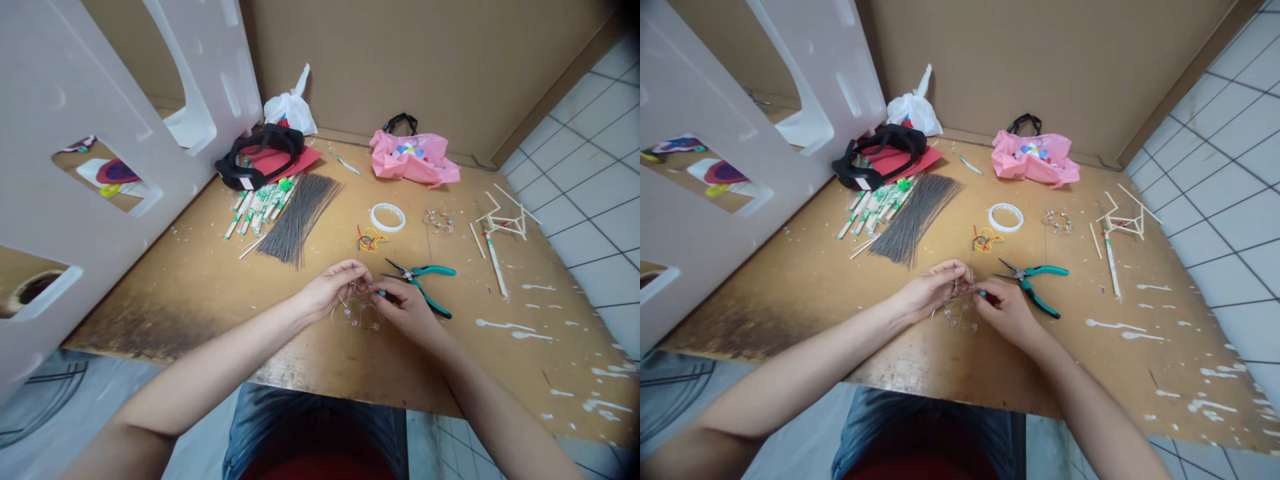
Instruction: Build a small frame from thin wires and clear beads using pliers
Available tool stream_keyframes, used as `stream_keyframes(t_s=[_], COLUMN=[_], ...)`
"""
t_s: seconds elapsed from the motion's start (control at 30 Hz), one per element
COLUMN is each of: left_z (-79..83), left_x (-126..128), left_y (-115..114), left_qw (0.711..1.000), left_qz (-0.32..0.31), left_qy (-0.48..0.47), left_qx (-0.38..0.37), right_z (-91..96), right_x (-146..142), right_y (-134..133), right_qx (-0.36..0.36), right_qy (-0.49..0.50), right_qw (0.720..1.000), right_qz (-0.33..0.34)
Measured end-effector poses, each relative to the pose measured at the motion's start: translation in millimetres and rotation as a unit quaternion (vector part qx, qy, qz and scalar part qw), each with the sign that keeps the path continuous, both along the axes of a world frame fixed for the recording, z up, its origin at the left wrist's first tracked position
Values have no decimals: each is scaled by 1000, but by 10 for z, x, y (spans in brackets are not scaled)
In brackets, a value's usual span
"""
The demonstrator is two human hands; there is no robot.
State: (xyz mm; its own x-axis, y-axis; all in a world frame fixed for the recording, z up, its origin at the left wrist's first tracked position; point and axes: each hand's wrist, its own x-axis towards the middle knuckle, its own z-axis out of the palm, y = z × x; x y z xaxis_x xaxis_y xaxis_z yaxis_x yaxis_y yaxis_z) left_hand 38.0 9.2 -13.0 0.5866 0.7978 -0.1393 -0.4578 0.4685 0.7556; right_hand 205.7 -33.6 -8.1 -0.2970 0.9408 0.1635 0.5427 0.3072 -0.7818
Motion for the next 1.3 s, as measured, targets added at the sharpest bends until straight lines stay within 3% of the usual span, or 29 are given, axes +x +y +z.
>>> stream_keyframes(t_s=[0.37, 0.6, 0.73, 1.13, 1.3], left_z=[14, -8, 24, 55, 33], left_x=[-1, 28, 30, -11, -6], left_y=[-12, -38, -51, -29, -21], left_qw=[999, 999, 999, 999, 999], left_qz=[22, 28, 24, -2, -5], left_qy=[-16, 7, 17, -38, -40], left_qx=[-20, 14, 31, -9, -3], right_z=[33, 20, 41, 46, 68], right_x=[-52, -66, -68, -66, -98], right_y=[-36, -36, -52, -58, -92], right_qx=[51, 34, 25, 54, 67], right_qy=[-15, -20, -17, -13, -34], right_qw=[999, 999, 1000, 998, 997], right_qz=[-14, -14, -6, -7, -34])
